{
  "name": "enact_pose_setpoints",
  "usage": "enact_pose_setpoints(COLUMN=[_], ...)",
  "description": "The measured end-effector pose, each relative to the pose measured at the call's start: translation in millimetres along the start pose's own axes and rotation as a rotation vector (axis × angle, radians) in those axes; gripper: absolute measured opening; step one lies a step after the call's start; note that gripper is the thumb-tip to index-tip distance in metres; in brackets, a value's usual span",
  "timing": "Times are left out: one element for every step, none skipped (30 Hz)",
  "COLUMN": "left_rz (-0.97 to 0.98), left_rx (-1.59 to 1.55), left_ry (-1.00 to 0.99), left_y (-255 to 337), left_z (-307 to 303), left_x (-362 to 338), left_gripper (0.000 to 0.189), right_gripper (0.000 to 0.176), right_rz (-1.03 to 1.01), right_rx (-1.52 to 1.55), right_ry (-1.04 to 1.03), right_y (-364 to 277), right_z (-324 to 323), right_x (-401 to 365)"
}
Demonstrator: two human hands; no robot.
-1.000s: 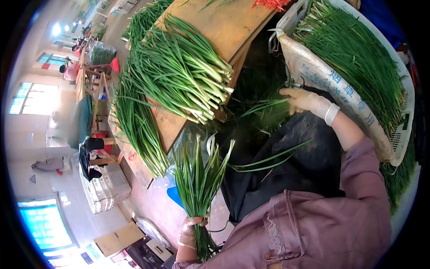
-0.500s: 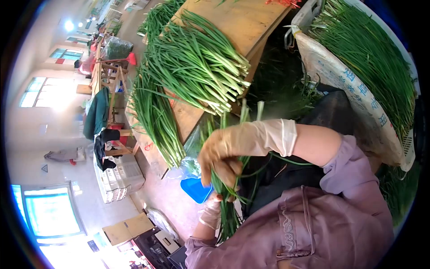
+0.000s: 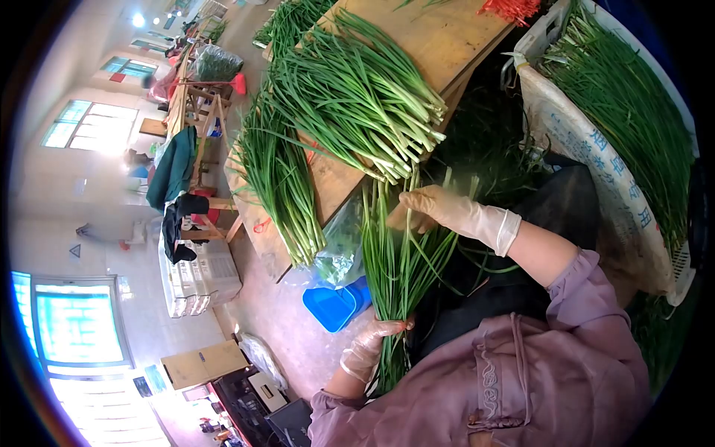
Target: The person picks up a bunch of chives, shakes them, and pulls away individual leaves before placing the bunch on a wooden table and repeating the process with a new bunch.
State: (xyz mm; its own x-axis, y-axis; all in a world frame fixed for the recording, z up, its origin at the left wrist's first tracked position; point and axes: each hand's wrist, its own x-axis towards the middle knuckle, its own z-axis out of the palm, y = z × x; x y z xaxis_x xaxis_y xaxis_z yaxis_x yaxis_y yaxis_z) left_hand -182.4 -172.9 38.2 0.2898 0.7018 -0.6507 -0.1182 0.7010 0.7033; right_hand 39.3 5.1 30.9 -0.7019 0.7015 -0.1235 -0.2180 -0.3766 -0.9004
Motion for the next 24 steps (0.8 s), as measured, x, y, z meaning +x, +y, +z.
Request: enact_pose_setpoints(left_rz=[0.006, 0.006, -0.001, -0.008, -0.008, 0.001, 0.009, -0.006, -0.008, -0.02, -0.03, -0.03, -0.051, -0.073, -0.073, -0.067, -0.061, -0.06, -0.062, -0.061, -0.062, -0.058, -0.058, -0.059], left_rx=[0.022, 0.02, 0.003, -0.014, -0.016, -0.031, -0.045, -0.037, -0.037, -0.013, 0.01, 0.01, 0.032, 0.053, 0.053, 0.086, 0.118, 0.118, 0.106, 0.093, 0.093, 0.085, 0.077, 0.077], left_ry=[0.032, 0.03, 0.039, 0.049, 0.048, 0.066, 0.083, 0.098, 0.095, 0.101, 0.11, 0.11, 0.129, 0.149, 0.149, 0.161, 0.172, 0.172, 0.18, 0.19, 0.19, 0.199, 0.206, 0.207], left_y=[1, 2, 2, 3, 4, 3, 4, 6, 9, 11, 13, 14, 13, 14, 15, 17, 18, 19, 19, 19, 18, 17, 14, 12], left_z=[2, 3, 4, 5, 7, 8, 10, 12, 15, 19, 21, 22, 23, 24, 26, 28, 29, 30, 31, 30, 29, 27, 24, 19], left_x=[-1, -3, -4, -6, -7, -9, -10, -12, -13, -13, -13, -13, -13, -13, -13, -13, -13, -14, -15, -16, -17, -18, -20, -22], left_gripper=[0.044, 0.044, 0.042, 0.041, 0.041, 0.041, 0.04, 0.037, 0.037, 0.035, 0.033, 0.033, 0.032, 0.03, 0.03, 0.037, 0.043, 0.043, 0.043, 0.043, 0.043, 0.042, 0.042, 0.042], right_gripper=[0.05, 0.046, 0.046, 0.043, 0.04, 0.025, 0.025, 0.023, 0.024, 0.03, 0.031, 0.031, 0.032, 0.027, 0.027, 0.024, 0.022, 0.02, 0.02, 0.02, 0.021, 0.022, 0.022, 0.021], right_rz=[0.027, 0.063, 0.064, 0.059, 0.054, 0.104, 0.106, 0.049, -0.007, 0.06, 0.081, 0.103, 0.125, 0.102, 0.102, 0.132, 0.162, 0.14, 0.141, 0.129, 0.118, -0.105, -0.385, -0.217], right_rx=[0.095, 0.11, 0.109, 0.118, 0.125, 0.216, 0.216, 0.179, 0.143, 0.165, 0.191, 0.217, 0.244, 0.229, 0.229, 0.149, 0.068, 0.045, 0.045, -0.046, -0.135, -0.304, -0.741, -0.679], right_ry=[-0.005, -0.065, -0.064, -0.091, -0.118, -0.13, -0.126, -0.143, -0.161, -0.201, -0.183, -0.152, -0.121, -0.113, -0.113, -0.078, -0.041, -0.051, -0.048, -0.02, 0.009, 0.141, 0.259, 0.237], right_y=[2, 0, -1, -1, -1, -1, 1, 3, 7, 15, 17, 18, 18, 25, 26, 28, 29, 28, 25, 20, 17, 22, 22, 10], right_z=[-1, -6, -10, -13, -17, -21, -22, -22, -21, -17, -12, -7, -1, 3, 6, 9, 10, 11, 10, 9, 6, -7, -23, -20], right_x=[-4, -8, -12, -16, -19, -21, -22, -24, -25, -26, -29, -31, -34, -33, -33, -33, -33, -33, -36, -37, -38, -38, -38, -42])
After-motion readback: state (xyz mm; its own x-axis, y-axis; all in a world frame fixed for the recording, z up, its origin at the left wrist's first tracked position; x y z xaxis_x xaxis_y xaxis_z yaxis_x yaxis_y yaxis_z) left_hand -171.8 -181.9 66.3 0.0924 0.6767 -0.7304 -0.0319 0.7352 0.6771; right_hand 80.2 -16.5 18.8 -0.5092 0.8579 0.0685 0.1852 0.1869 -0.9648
